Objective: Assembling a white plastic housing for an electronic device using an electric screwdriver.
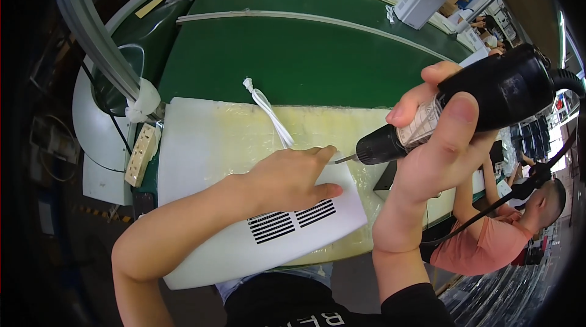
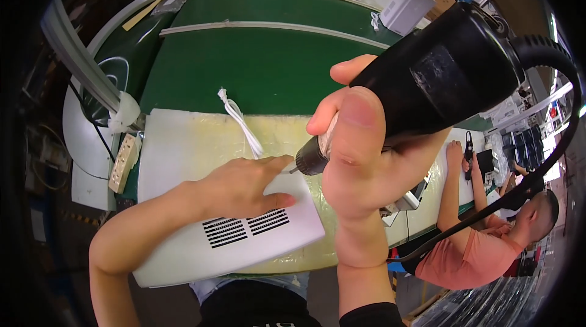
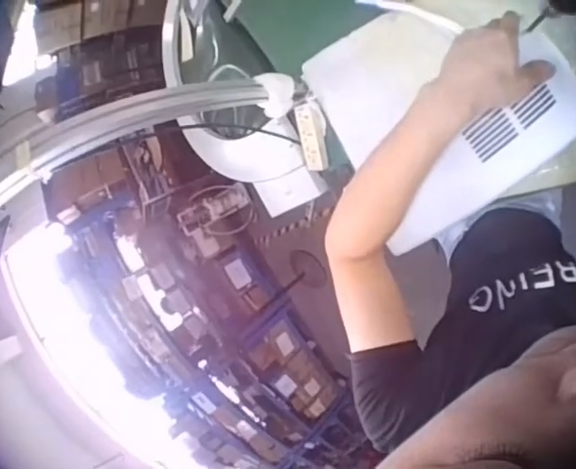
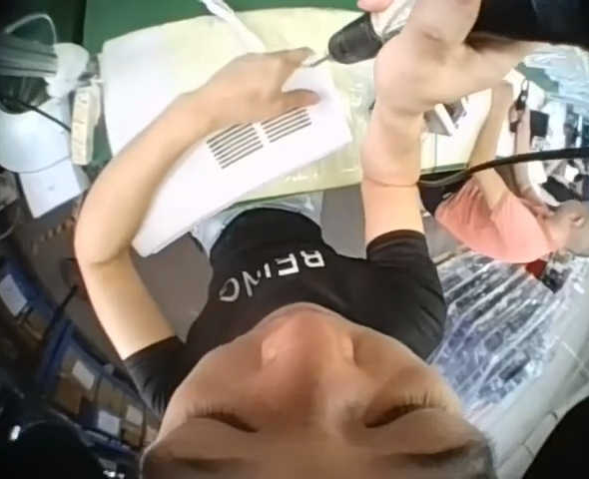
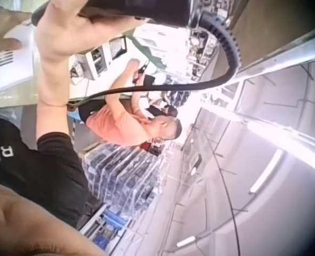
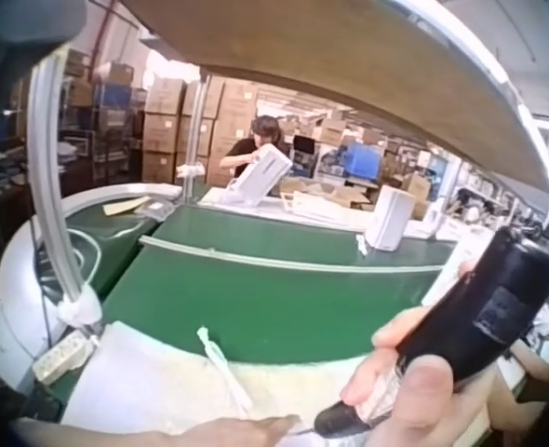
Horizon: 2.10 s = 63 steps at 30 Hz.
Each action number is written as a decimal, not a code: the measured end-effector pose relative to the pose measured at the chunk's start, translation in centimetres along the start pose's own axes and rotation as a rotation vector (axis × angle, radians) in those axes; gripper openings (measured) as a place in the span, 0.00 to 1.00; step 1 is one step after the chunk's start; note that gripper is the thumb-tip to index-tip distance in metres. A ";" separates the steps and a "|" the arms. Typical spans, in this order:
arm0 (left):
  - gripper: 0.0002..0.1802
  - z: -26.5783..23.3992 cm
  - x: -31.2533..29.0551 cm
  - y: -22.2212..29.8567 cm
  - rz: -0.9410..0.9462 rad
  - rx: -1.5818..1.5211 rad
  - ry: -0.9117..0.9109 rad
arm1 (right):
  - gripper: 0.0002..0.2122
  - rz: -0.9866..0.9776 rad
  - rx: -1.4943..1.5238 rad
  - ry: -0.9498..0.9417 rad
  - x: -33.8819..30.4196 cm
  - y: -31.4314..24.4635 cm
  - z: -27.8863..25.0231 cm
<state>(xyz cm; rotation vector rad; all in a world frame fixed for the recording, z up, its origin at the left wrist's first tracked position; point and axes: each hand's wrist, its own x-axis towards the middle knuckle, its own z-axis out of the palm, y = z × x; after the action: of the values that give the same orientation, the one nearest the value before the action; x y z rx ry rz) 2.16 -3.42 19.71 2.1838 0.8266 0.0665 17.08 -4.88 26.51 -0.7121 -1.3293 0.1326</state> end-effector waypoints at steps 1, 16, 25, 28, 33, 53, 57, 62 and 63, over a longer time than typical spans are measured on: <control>0.34 0.0 0.0 0.0 0.004 0.001 0.005 | 0.20 0.002 -0.004 -0.034 0.0 0.1 -0.1; 0.38 0.4 -0.1 0.3 0.057 0.095 0.068 | 0.16 0.009 -0.079 0.226 0.0 -2.9 -5.3; 0.38 -0.2 0.3 1.3 -0.023 0.113 0.042 | 0.19 0.032 -0.664 0.424 -8.3 1.3 -20.5; 0.38 -0.3 -0.7 1.3 -0.023 0.121 0.063 | 0.16 -0.006 -0.613 0.388 -10.2 2.4 -19.9; 0.36 0.0 -4.5 -0.5 -0.004 0.180 0.147 | 0.15 0.387 -0.528 0.304 -12.0 0.1 -19.9; 0.28 0.0 -14.4 -5.8 0.006 0.037 0.277 | 0.28 0.032 0.249 -0.142 -2.7 -9.3 9.6; 0.29 0.4 -14.3 -6.3 0.054 0.078 0.300 | 0.29 0.095 0.238 -0.177 -3.5 -8.7 10.5; 0.33 -0.4 -14.3 -6.0 0.004 0.064 0.202 | 0.32 0.101 0.249 -0.237 -4.8 -7.7 11.4; 0.33 -0.3 -14.4 -6.0 0.010 0.069 0.214 | 0.32 0.093 0.247 -0.255 -5.0 -7.7 11.5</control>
<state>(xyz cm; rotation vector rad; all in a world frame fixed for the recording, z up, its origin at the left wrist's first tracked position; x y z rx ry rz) -12.51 -8.73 18.83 2.2726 0.9486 0.2850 2.88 -8.74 27.29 -0.5592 -1.4909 0.4667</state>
